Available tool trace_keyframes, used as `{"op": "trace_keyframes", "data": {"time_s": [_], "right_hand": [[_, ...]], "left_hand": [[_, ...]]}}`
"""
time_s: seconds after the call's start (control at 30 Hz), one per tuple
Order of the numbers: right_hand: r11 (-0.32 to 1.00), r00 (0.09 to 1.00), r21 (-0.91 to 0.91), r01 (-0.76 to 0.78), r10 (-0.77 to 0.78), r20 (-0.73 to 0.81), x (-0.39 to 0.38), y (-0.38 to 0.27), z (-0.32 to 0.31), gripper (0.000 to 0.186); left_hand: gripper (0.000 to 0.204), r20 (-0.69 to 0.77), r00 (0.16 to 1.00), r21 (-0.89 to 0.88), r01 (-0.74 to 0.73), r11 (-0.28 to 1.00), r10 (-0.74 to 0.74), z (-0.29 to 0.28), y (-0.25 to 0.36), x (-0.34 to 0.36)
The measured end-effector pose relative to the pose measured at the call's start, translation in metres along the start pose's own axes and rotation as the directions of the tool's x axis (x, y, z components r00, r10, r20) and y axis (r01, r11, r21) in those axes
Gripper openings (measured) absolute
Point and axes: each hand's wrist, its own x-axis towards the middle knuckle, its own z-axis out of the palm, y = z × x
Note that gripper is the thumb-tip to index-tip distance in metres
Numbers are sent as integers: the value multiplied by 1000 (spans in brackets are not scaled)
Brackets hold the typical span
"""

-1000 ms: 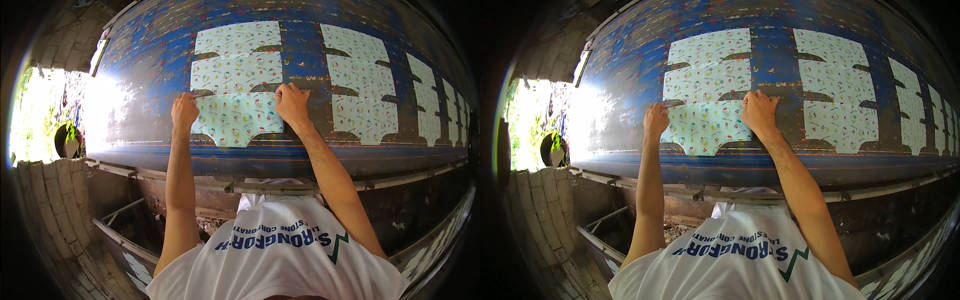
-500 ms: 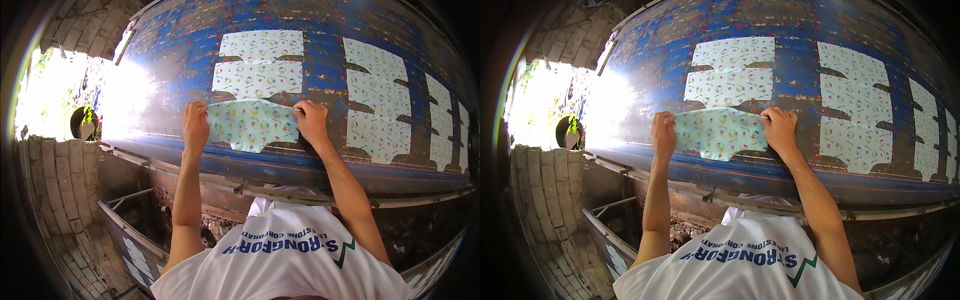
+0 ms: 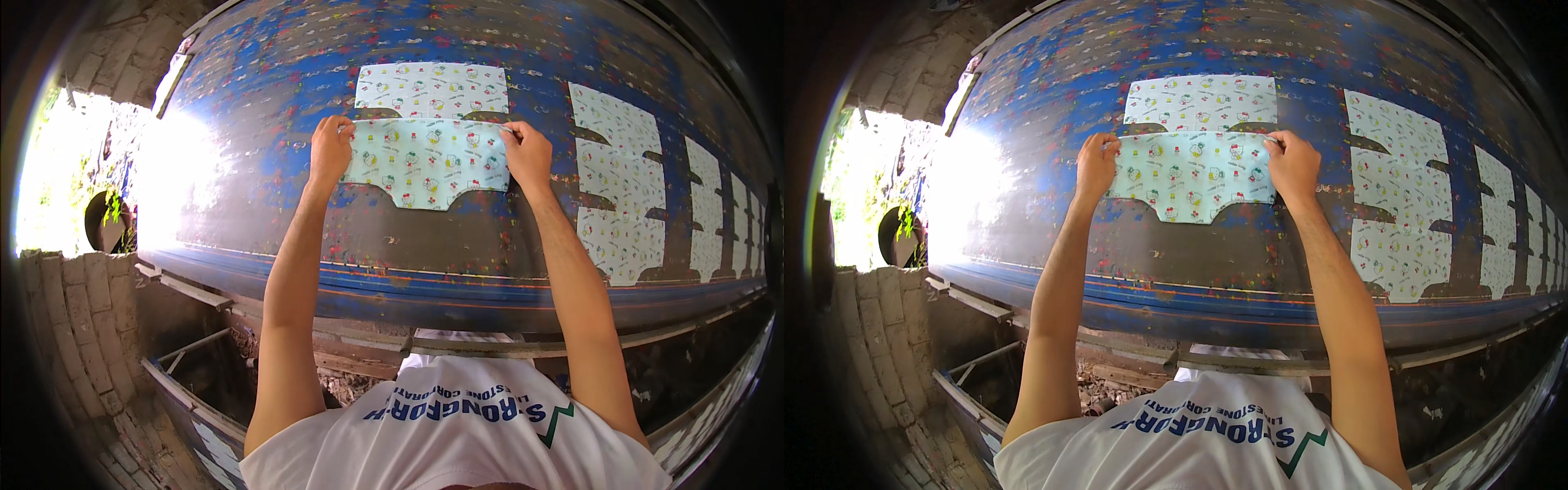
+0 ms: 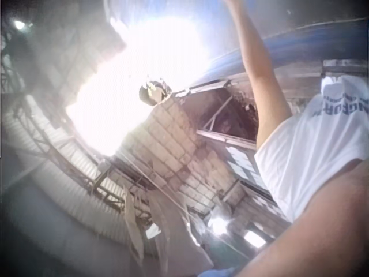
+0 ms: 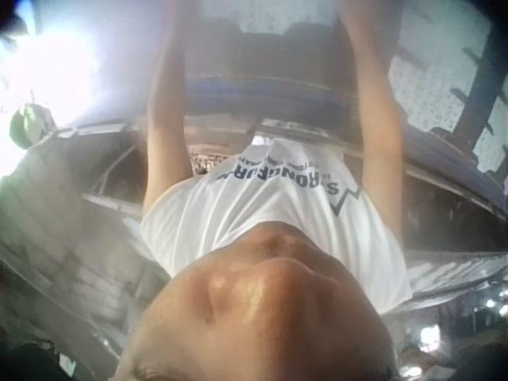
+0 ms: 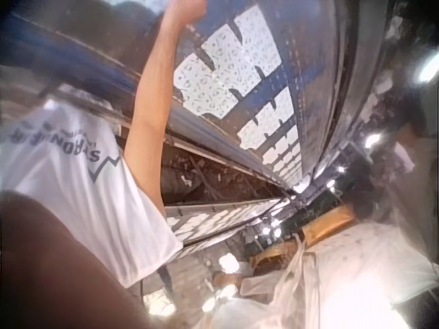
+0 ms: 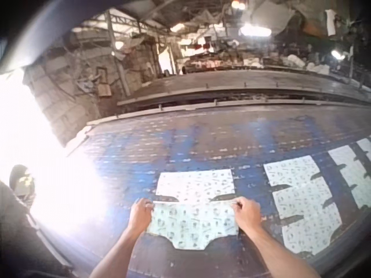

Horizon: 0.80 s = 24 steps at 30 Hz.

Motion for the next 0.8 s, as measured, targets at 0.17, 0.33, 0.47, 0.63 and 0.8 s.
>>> {"op": "trace_keyframes", "data": {"time_s": [0.17, 0.33, 0.47, 0.63, 0.8], "right_hand": [[936, 979, -316, 156, -189, -76, 15, 17, 21, 17], [898, 993, -425, 114, -114, 25, 20, 12, 20, 14], [888, 993, -457, 40, 14, 115, 28, 4, 12, 13], [884, 984, -467, -1, 83, 155, 32, -2, 11, 15], [797, 966, -548, 254, -238, 102, 14, 0, 16, 15]], "left_hand": [[20, 105, 992, 59, 57, 997, -63, 24, -19, 20], [26, 232, 966, 130, 83, 988, -111, 19, -24, 33], [25, 267, 947, 160, 140, 977, -180, 16, -20, 40], [22, 272, 950, 260, 84, 962, -156, 18, -17, 42], [23, 260, 964, 281, -23, 959, -53, 28, -20, 40]]}}
